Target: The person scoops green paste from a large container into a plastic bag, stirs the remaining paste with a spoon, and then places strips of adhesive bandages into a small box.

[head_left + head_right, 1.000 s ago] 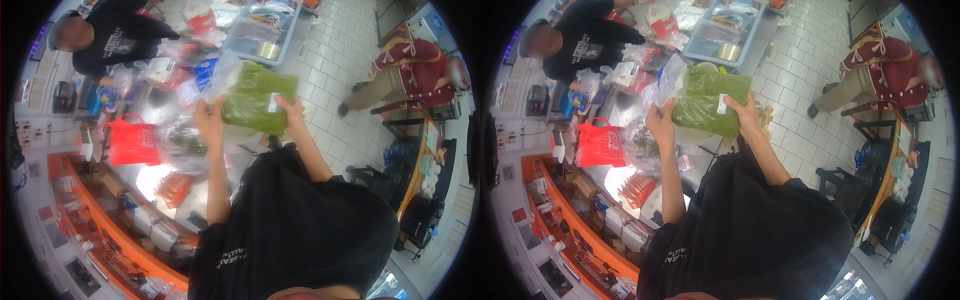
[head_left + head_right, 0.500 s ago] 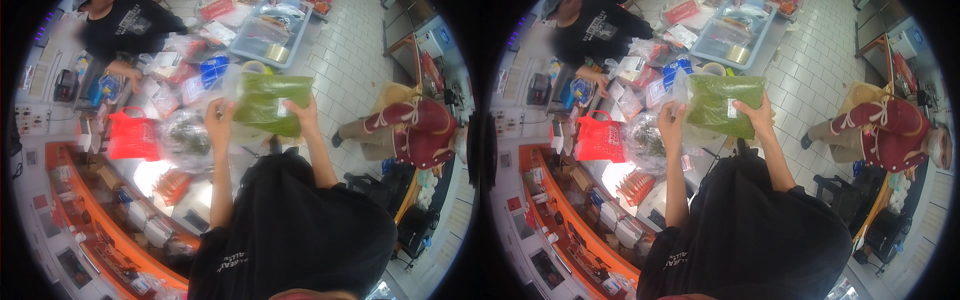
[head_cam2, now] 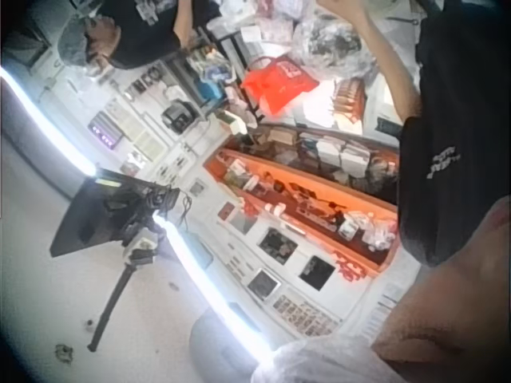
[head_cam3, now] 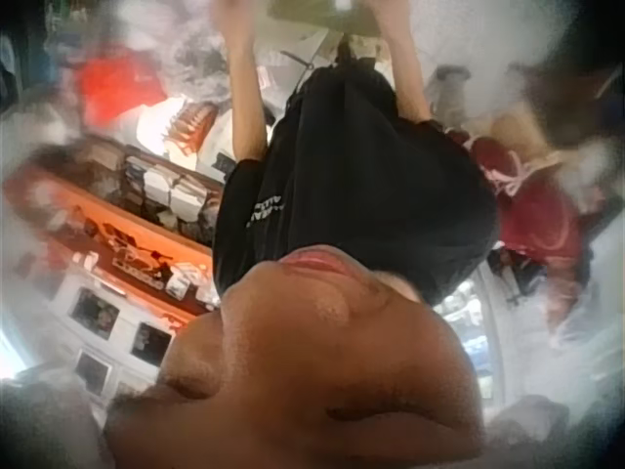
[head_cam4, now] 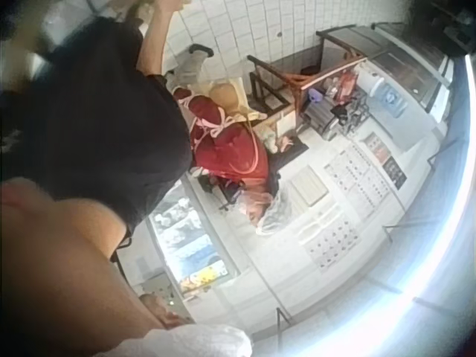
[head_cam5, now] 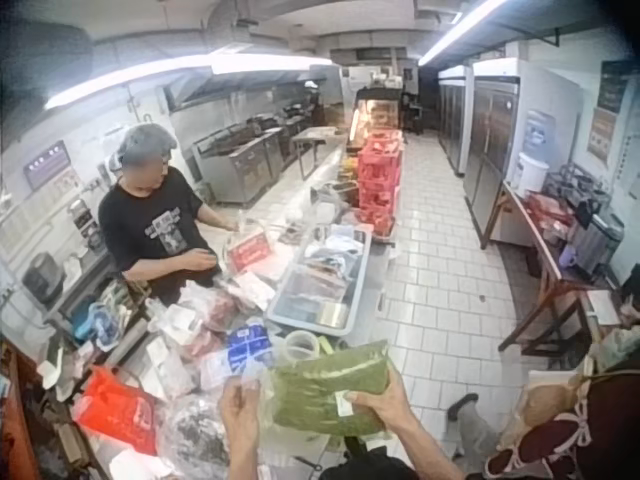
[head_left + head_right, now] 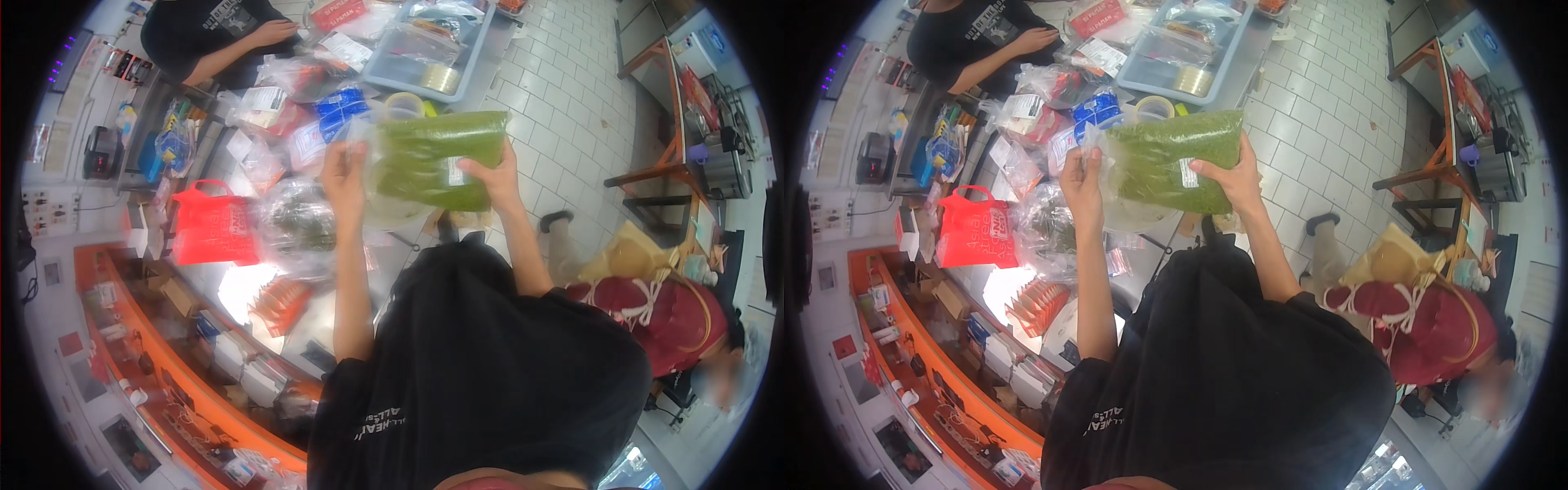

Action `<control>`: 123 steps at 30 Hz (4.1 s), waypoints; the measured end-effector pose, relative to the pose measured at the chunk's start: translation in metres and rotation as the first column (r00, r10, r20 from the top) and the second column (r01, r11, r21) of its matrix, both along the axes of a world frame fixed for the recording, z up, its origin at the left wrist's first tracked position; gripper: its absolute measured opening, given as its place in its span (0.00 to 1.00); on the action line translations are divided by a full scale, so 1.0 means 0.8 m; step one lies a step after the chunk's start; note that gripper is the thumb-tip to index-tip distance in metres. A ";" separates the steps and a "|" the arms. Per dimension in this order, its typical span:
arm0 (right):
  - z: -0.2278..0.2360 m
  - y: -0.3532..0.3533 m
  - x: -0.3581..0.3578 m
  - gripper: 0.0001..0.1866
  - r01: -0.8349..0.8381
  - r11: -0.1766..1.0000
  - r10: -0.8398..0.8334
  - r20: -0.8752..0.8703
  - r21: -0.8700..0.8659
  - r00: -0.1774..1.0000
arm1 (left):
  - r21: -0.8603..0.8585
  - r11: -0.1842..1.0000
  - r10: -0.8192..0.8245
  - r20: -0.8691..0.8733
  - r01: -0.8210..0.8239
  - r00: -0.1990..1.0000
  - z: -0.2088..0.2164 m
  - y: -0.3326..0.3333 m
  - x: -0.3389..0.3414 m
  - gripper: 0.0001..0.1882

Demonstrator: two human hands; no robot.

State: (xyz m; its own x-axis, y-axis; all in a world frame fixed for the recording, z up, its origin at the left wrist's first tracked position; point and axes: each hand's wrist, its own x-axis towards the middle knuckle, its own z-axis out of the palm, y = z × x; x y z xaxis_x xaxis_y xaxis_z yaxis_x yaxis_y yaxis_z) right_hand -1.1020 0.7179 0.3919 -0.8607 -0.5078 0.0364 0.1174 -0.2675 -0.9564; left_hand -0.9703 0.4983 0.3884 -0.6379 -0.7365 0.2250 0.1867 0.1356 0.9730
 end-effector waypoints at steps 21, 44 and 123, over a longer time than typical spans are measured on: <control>0.002 0.005 -0.013 0.37 -0.089 0.996 0.090 -0.052 0.031 0.995 | 0.036 0.999 0.018 -0.013 -0.018 1.000 0.024 0.006 0.000 0.11; 0.005 0.000 -0.026 0.37 -0.147 0.988 0.149 -0.056 0.043 0.987 | -0.023 0.997 0.072 0.061 -0.071 0.995 -0.008 0.008 0.020 0.14; 0.052 -0.071 -0.059 0.42 -0.177 0.859 0.415 -0.449 0.481 0.791 | -0.441 0.835 0.445 0.187 -0.330 0.876 -0.061 0.024 0.088 0.11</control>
State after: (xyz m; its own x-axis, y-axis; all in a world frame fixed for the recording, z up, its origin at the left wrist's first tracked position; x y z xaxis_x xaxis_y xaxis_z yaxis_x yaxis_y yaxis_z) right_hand -1.1494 0.6610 0.4333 -0.5699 -0.8040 0.1698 -0.4191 0.1066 -0.9017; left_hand -0.9002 0.5171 0.3396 -0.3953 -0.8252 0.4034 -0.2240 0.5125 0.8289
